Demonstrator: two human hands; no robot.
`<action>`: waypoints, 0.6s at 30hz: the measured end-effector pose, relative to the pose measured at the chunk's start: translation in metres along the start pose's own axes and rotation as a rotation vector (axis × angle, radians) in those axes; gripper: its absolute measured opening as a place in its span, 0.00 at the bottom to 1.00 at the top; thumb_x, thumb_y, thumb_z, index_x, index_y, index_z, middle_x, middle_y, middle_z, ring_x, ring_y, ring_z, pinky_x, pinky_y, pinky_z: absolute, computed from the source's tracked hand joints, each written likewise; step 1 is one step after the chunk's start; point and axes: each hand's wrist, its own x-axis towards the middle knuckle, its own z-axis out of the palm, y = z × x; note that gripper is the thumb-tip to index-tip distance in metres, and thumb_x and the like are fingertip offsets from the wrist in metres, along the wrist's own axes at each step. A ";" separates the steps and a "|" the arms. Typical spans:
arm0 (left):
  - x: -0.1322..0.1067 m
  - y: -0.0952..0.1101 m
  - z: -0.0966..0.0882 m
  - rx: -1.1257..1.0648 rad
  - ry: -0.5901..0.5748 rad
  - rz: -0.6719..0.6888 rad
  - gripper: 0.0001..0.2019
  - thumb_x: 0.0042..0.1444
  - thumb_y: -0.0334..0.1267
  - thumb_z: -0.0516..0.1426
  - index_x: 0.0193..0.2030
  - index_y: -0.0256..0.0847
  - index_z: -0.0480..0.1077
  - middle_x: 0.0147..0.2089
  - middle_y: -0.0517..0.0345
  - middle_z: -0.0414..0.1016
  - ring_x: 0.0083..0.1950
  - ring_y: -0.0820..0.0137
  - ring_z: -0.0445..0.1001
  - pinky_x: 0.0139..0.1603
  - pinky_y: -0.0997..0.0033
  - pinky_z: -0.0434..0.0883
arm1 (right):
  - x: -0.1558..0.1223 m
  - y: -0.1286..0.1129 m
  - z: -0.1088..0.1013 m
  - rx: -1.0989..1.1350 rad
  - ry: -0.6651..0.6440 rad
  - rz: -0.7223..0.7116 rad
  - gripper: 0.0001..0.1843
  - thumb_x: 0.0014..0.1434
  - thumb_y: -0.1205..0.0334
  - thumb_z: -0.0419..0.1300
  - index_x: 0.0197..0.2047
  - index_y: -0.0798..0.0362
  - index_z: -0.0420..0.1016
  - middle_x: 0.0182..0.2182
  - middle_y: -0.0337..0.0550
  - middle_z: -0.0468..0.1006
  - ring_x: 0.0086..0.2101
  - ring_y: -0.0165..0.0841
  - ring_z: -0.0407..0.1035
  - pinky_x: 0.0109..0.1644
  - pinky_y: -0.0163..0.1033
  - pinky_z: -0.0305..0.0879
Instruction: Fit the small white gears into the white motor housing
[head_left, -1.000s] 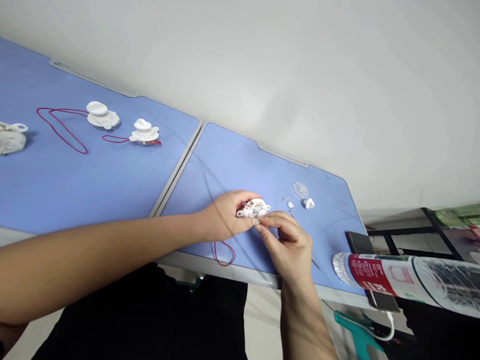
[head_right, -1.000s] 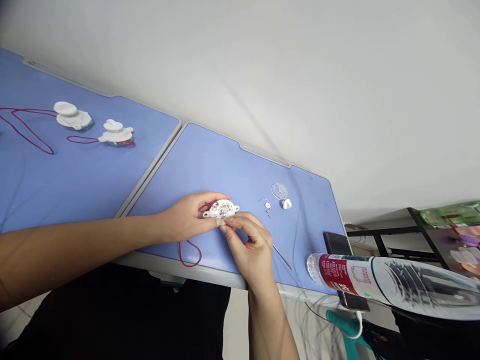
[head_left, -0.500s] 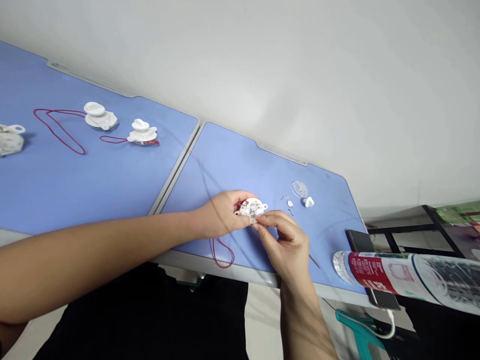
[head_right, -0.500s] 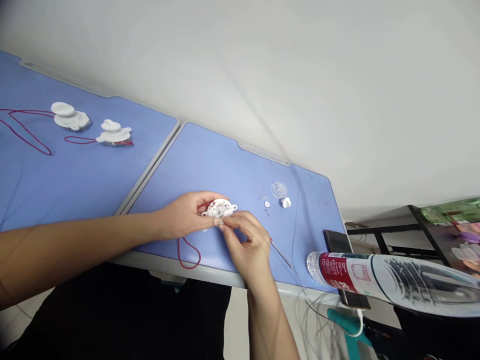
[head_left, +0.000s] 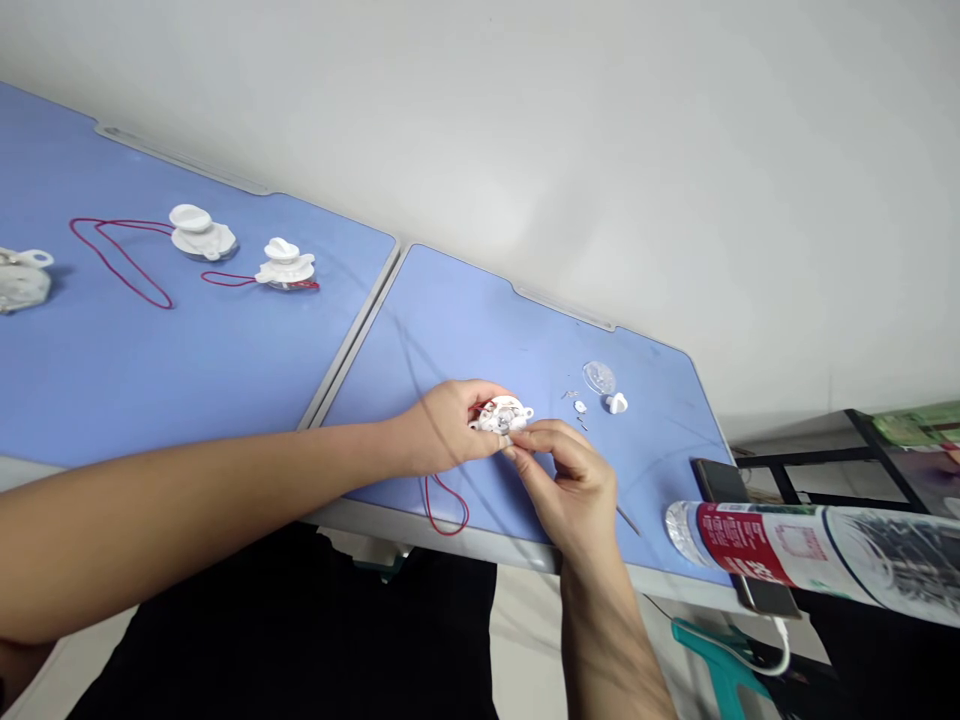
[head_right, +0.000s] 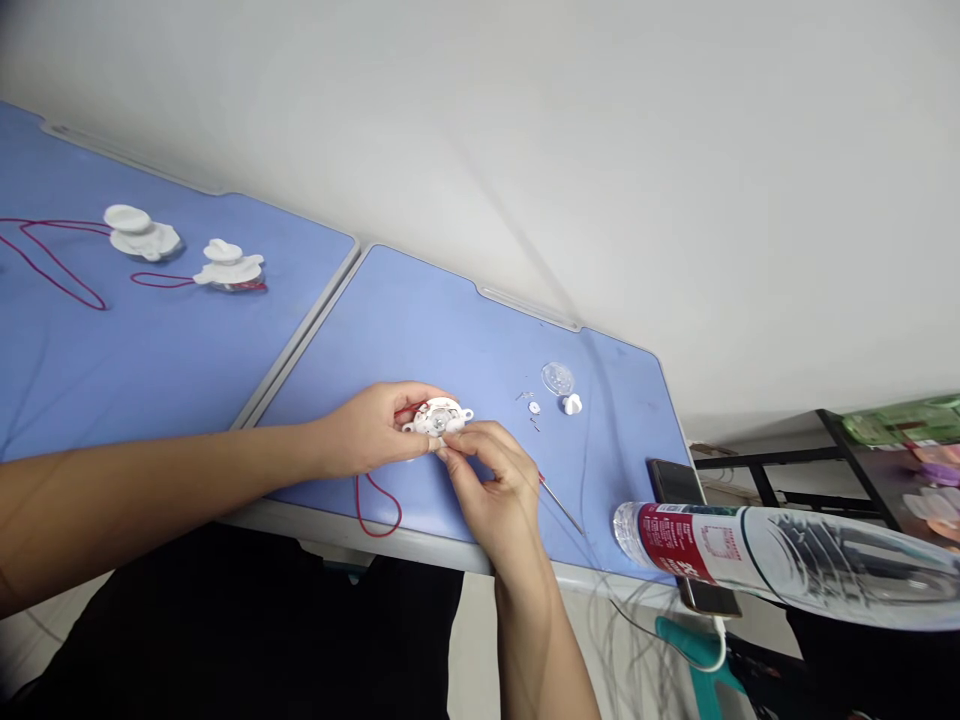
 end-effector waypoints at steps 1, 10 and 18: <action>0.000 0.000 0.000 0.000 -0.001 0.000 0.19 0.44 0.28 0.61 0.46 0.36 0.72 0.39 0.56 0.77 0.42 0.68 0.76 0.45 0.69 0.71 | 0.000 0.000 0.000 -0.001 0.001 -0.008 0.05 0.57 0.69 0.64 0.34 0.48 0.78 0.33 0.41 0.80 0.35 0.33 0.74 0.39 0.40 0.71; 0.001 -0.002 0.000 0.008 0.000 -0.014 0.18 0.44 0.28 0.60 0.46 0.35 0.72 0.39 0.56 0.76 0.41 0.68 0.75 0.44 0.69 0.69 | 0.001 0.001 0.001 -0.030 0.005 -0.047 0.05 0.58 0.70 0.64 0.34 0.49 0.78 0.33 0.40 0.79 0.34 0.32 0.74 0.39 0.39 0.71; 0.002 0.003 -0.005 -0.062 -0.066 -0.037 0.21 0.45 0.33 0.63 0.48 0.34 0.71 0.43 0.52 0.77 0.46 0.63 0.75 0.48 0.65 0.71 | 0.002 -0.003 0.000 -0.060 -0.025 -0.050 0.05 0.59 0.70 0.62 0.37 0.50 0.76 0.32 0.39 0.76 0.33 0.32 0.71 0.38 0.38 0.68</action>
